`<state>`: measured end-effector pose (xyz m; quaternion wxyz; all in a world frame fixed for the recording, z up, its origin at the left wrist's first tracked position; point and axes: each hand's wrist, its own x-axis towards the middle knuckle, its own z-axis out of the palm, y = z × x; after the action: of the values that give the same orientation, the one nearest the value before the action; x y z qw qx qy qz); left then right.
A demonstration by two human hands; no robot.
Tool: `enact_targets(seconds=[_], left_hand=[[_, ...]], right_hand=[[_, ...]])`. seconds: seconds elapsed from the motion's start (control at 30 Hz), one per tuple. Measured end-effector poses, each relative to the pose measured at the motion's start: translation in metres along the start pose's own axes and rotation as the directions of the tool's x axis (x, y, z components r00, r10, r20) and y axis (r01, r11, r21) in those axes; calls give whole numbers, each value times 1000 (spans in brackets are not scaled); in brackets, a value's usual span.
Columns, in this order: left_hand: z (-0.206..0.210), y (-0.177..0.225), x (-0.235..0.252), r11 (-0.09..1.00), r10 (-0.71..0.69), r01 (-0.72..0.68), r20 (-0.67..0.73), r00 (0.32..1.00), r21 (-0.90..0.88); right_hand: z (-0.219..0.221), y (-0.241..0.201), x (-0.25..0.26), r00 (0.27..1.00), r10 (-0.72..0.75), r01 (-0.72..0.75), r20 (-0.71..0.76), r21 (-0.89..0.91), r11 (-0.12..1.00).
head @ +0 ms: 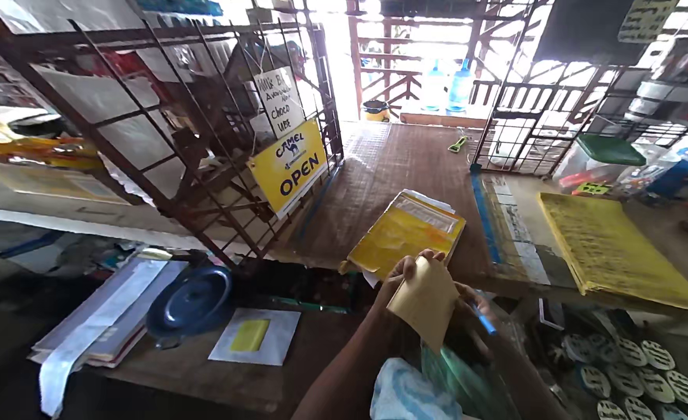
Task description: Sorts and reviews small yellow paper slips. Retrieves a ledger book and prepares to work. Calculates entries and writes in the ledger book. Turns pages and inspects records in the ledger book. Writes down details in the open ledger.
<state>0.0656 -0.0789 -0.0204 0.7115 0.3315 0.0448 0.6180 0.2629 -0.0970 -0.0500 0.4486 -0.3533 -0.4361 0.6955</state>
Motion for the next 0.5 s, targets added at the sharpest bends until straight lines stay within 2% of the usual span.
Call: enact_targets(seconds=[0.07, 0.1, 0.13, 0.2, 0.3, 0.4, 0.5], left_hand=[[9, -3, 1, 999, -3, 3, -5, 1000, -40], [9, -3, 3, 1000, -26, 26, -4, 1000, -13], [4, -4, 4, 998, -57, 57, 13, 998, 21], [-7, -8, 4, 994, -106, 107, -23, 994, 25], [6, -8, 1, 980, -190, 199, -219, 957, 20], [13, -16, -9, 938, -219, 270, -232, 948, 217], [33, -23, -20, 844, -77, 283, -420, 904, 456]], right_hand=[[-6, -1, -8, 998, 39, -48, 59, 163, 985], [-6, -1, -13, 997, 10, -28, 79, 233, 972], [-3, -3, -17, 999, -24, 14, 38, 257, 966], [4, -9, -22, 984, -109, 136, -140, 206, 969], [7, -15, -20, 914, -183, 222, -363, 66, 973], [7, -17, -20, 899, -158, 185, -408, 29, 982], [8, -16, -19, 911, -192, 153, -364, -135, 979]])
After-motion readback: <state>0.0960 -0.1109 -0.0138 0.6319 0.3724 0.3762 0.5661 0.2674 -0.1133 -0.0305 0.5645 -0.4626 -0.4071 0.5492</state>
